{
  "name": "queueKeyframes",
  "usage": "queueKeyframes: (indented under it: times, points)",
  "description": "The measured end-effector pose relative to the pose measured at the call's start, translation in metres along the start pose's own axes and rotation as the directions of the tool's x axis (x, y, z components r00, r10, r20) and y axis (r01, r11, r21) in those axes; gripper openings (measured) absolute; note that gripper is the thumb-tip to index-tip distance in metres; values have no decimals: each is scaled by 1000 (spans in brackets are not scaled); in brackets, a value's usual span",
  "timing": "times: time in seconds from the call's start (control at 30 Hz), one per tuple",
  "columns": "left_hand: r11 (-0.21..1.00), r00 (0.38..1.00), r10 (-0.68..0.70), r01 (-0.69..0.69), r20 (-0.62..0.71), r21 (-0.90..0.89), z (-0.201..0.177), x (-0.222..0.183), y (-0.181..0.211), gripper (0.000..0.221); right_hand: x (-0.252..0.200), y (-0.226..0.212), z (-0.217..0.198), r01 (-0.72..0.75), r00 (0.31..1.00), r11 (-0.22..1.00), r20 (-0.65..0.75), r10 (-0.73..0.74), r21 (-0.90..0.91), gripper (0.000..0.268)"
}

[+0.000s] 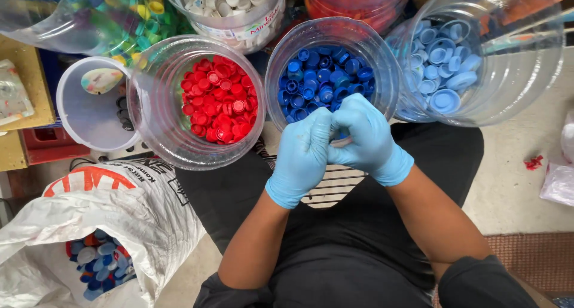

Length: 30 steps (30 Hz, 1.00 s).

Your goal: The person sits on the floor and sorts plastic bottle caps by color. They pick caps from a large white bag, separate them by hand, and place them into clear containers filled with red, blue, and light blue caps.

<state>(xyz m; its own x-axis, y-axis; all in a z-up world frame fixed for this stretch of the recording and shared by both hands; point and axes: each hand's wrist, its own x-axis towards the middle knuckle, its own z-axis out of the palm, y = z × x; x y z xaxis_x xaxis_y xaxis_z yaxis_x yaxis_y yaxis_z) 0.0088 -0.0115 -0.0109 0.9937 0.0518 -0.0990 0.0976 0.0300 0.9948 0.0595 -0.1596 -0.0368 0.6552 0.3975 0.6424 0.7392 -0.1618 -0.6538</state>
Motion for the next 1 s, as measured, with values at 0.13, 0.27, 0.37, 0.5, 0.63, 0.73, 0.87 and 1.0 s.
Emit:
queueKeyframes:
  times: [0.13, 0.27, 0.37, 0.5, 0.63, 0.73, 0.87, 1.0]
  points:
    - [960, 981, -185, 169, -53, -223, -1, 0, -62, 38, -7, -2, 13, 4, 998, 1000, 67, -2, -24, 38]
    - [983, 980, -158, 145, -121, -109, -5, -15, -44, 42, -23, -7, 17, -288, 934, 958, 223, 279, 8, 35]
    - [990, 992, -17, 33, -123, 135, -10, -37, -38, 46, -33, -20, 23, -344, 918, 939, 220, 330, 26, 34]
    - [966, 993, 77, -52, -90, 253, -10, -55, -42, 44, -44, -39, 24, -308, 946, 951, 123, 301, 38, 35]
    - [981, 986, 62, -32, -155, 189, -8, -70, -54, 44, -60, -54, 34, -266, 964, 964, 28, 265, 27, 29]
    - [999, 981, 25, -17, -194, 44, 0, -70, -65, 46, -69, -67, 37, -243, 967, 970, -78, 242, -7, 28]
    - [1000, 979, 22, -24, -203, -10, 0, -58, -64, 51, -70, -67, 43, -246, 953, 969, -187, 237, -24, 24]
    - [994, 979, 92, -101, -181, -42, 3, -55, -53, 46, -65, -54, 37, -181, 975, 978, -147, 166, -100, 24]
